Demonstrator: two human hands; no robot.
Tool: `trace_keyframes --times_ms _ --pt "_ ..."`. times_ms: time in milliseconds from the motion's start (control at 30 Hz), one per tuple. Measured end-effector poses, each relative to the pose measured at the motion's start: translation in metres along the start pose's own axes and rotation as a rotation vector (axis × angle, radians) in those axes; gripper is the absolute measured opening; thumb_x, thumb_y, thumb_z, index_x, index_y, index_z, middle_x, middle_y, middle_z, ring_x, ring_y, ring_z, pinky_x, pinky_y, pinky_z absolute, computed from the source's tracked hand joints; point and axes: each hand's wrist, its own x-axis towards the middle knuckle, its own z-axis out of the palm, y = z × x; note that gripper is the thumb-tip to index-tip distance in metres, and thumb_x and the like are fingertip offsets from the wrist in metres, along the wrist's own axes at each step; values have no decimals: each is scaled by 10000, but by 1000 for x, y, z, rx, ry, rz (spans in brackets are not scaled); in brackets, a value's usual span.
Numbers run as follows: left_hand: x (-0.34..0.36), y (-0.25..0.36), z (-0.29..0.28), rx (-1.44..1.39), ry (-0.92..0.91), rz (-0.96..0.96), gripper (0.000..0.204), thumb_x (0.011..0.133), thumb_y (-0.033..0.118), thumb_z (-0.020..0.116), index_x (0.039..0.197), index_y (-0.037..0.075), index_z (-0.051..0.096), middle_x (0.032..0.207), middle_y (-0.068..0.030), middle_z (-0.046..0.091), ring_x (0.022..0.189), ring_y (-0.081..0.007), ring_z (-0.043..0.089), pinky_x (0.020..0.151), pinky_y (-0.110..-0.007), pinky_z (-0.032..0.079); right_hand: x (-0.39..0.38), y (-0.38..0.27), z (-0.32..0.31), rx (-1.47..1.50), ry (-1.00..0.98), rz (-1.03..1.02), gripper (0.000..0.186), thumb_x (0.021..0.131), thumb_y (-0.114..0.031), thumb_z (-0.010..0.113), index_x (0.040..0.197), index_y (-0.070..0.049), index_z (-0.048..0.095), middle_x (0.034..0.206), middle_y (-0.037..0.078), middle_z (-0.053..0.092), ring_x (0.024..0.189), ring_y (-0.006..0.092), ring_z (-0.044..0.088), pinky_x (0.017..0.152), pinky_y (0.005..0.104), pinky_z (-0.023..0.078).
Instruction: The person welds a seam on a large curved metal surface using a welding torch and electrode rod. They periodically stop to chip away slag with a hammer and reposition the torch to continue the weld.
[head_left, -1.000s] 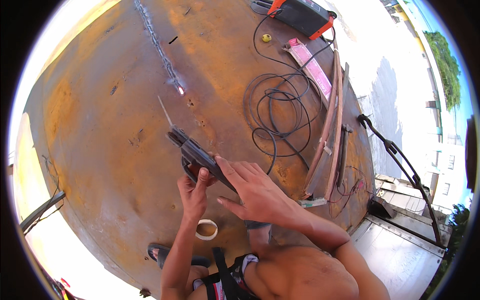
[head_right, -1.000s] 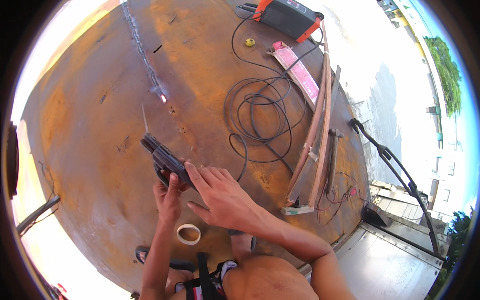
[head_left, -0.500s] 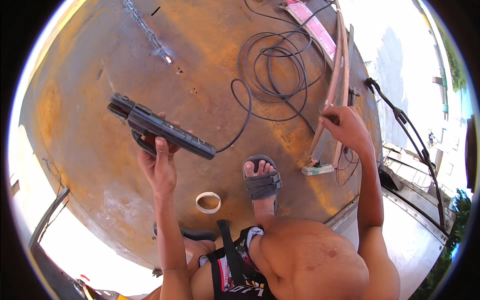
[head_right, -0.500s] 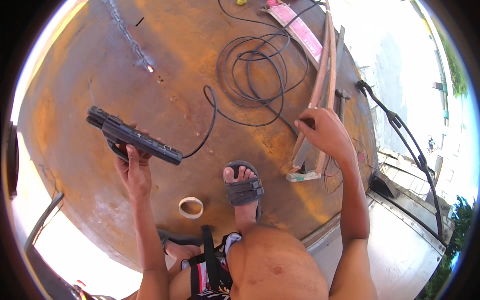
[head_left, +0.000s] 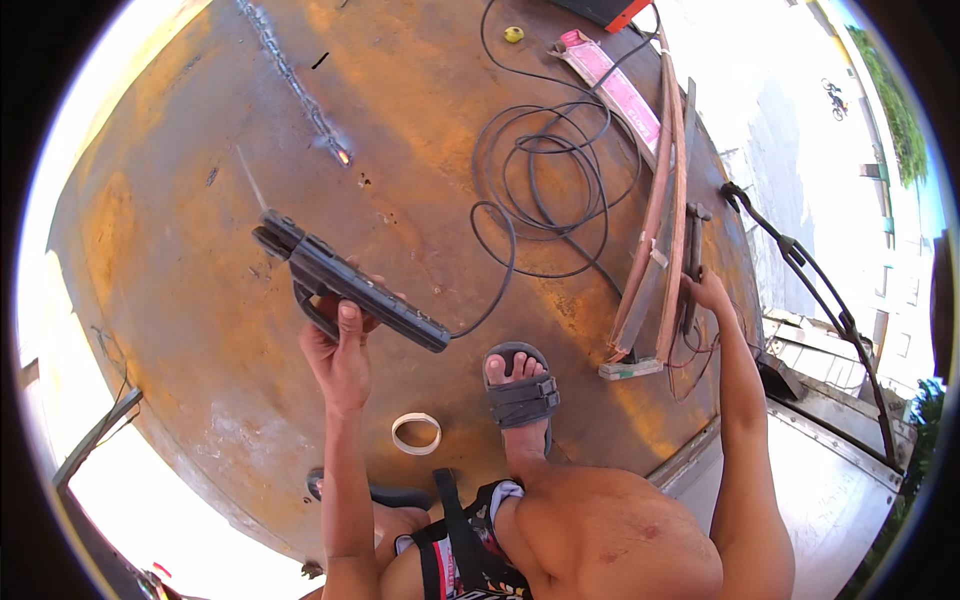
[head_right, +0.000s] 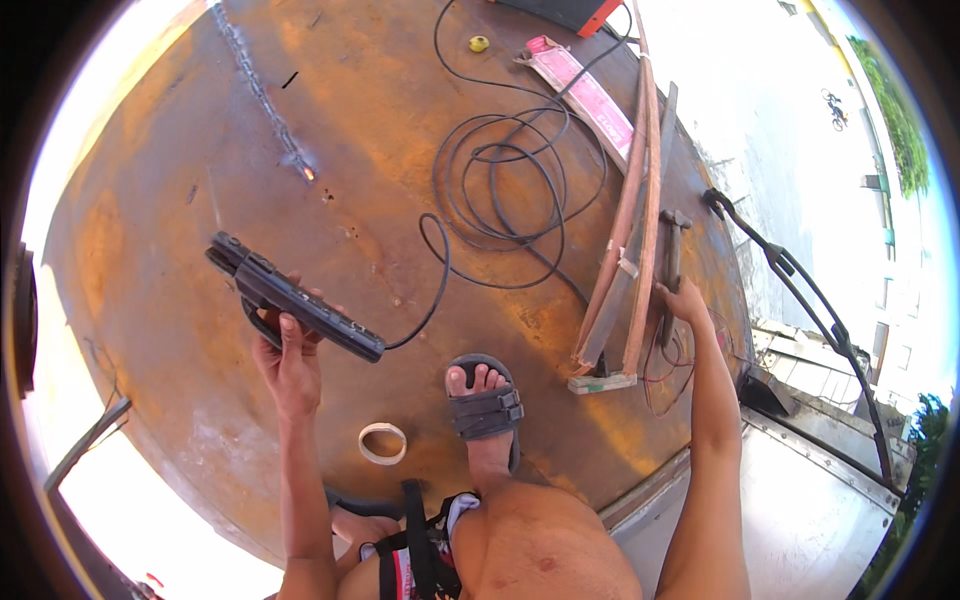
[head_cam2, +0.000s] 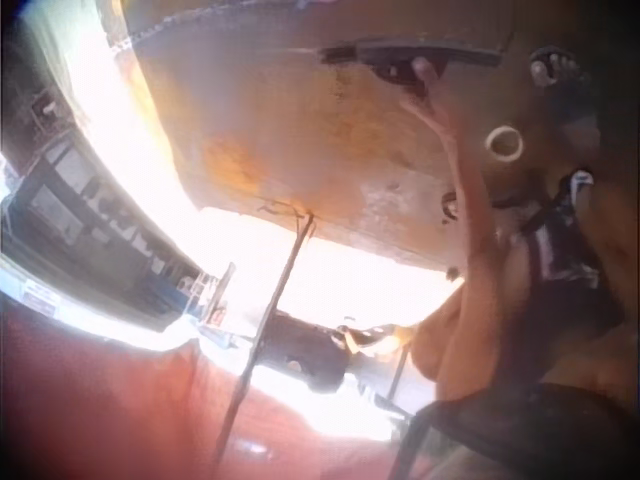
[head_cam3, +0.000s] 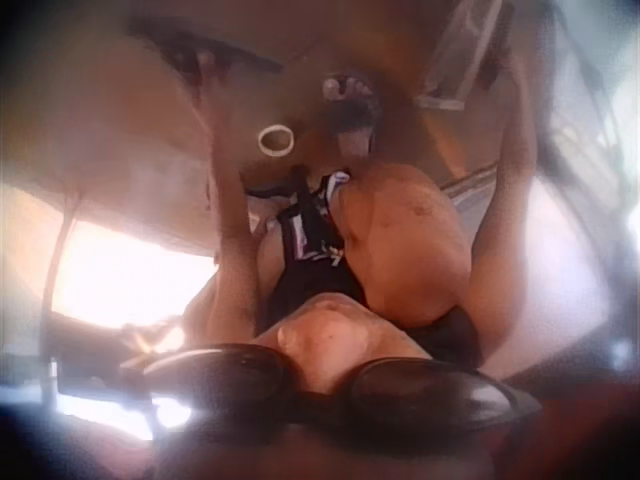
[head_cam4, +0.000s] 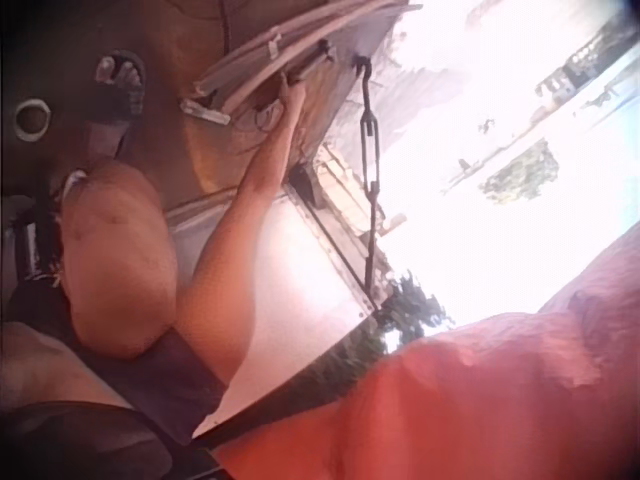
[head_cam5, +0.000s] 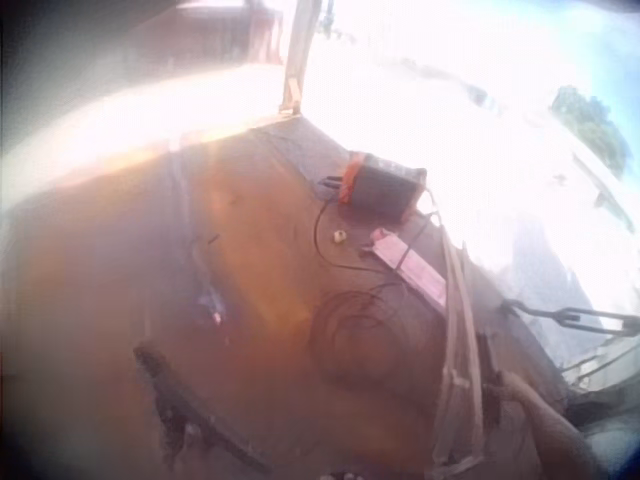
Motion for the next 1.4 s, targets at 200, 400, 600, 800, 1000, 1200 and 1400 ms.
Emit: trace_keyframes --times_ms 200,400,600,800,1000,1200,1400 --pt "-5 7 6 -4 30 -51 450 1110 284 650 1411 -51 618 1311 -116 707 1150 -231 721 967 -445 650 -23 -4 44 242 495 19 456 1058 -338 657 1221 78 561 1099 339 716 1057 544 681 914 600 498" --pt "-21 10 -7 -3 69 -61 563 1119 327 619 1524 -41 487 1278 -136 680 1154 -299 733 1002 -474 630 -94 -176 -44 1039 424 -248 406 1163 -419 521 1260 -26 564 813 15 548 618 78 512 539 254 409" --pt "-38 5 1 -124 55 -105 454 1145 237 577 1496 -43 508 1302 -134 676 1166 -317 732 1014 -496 621 -114 -407 -126 965 -54 -728 400 1165 -434 519 1095 -44 573 721 -32 488 551 39 427 493 231 328" --pt "-75 1 -1 -46 113 -97 614 1121 331 619 1552 -62 426 1268 -143 663 1119 -297 734 985 -460 599 -80 -496 -55 856 -40 -1004 521 1147 -495 529 967 -7 570 624 44 497 570 118 486 541 342 399" --pt "-103 -6 -3 -22 144 -149 602 1117 330 627 1537 -65 453 1253 -146 680 1093 -289 742 974 -462 599 -46 -519 -42 579 -270 -713 651 1140 -566 488 849 11 563 632 100 516 570 179 505 565 390 421" --pt "-101 4 -5 -35 131 -142 598 1115 333 628 1529 -67 463 1241 -145 685 1078 -284 744 972 -463 601 -95 -535 -97 1028 159 -1166 509 1139 -473 557 971 7 562 630 81 497 549 156 466 532 348 389" --pt "-86 12 4 -29 102 -125 602 1108 338 639 1522 -67 473 1229 -147 684 1072 -292 742 968 -466 603 -32 -502 -9 332 256 -1021 412 1113 -380 628 987 5 555 695 260 611 634 488 607 573 496 463"
